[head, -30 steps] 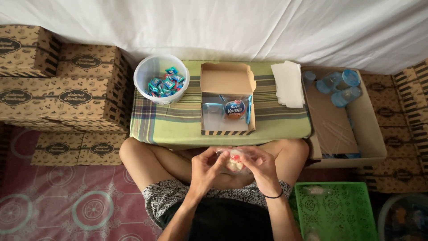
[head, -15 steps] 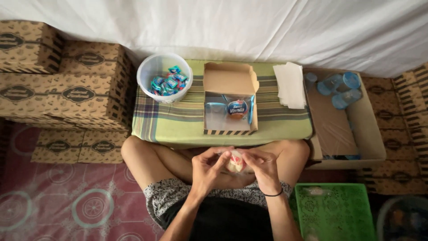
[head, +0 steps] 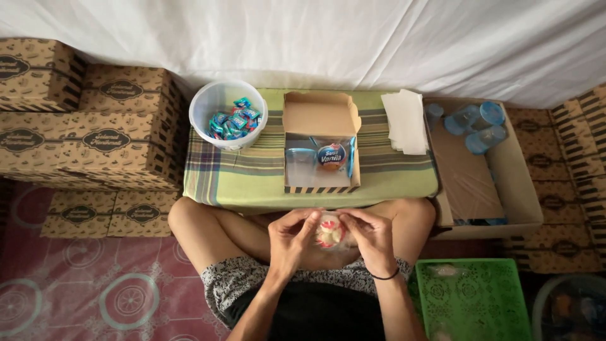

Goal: A person is manually packing a variety of small food items, including snack cakes and candies, into a cardboard box while sitting on the floor.

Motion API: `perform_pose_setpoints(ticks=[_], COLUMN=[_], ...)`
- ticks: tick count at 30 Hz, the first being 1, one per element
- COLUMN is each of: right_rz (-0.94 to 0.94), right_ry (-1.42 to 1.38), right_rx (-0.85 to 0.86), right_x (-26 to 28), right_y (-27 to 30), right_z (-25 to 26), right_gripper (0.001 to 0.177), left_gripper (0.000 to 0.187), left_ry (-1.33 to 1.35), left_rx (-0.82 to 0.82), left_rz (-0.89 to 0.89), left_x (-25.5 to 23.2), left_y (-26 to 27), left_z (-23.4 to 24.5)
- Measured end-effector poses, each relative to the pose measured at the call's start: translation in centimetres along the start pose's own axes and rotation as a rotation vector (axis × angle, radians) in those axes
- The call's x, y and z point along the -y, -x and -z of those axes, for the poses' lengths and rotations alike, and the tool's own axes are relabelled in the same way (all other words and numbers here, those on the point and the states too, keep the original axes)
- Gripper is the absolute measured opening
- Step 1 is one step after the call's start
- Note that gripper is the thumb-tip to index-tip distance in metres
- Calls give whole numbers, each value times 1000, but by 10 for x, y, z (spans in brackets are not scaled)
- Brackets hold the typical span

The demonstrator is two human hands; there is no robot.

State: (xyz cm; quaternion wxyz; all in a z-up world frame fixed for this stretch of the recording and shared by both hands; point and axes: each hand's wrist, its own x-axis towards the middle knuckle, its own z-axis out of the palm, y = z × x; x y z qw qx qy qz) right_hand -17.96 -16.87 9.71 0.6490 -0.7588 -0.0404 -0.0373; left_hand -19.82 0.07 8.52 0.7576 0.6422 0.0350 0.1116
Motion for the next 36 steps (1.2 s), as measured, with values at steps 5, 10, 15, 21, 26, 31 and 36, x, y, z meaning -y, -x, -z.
perform_pose_setpoints(ticks=[5,10,15,21,26,31,36], right_rz=[17,112,82,-18,22,7,6], right_ry=[-4,60,1,-68,-119,11,33], right_rx=[-41,11,-123,-62,-8,0,48], right_x=[-16,-24,-6,2,-12,-18,-1], right_y=[-3,0,0,-1,-5,-2,0], right_z=[2,4,-10,-8,3,6,0], right_gripper=[8,17,19,13,20,29,21], left_gripper=[10,11,11,13,11,11,9], left_ry=[2,-61,-71,-60,-65,-30,-99], left_rx=[1,-89,-175,-169,-146,-142,-126], left_rz=[-39,79,75,99,115,92,26], left_x=[-6,-9,-6,-18,-14,-19,-8], left_y=[-3,-2,-3,-6,-10,-5,-9], left_z=[-4,-6,-14,-13,-12,-18,-12])
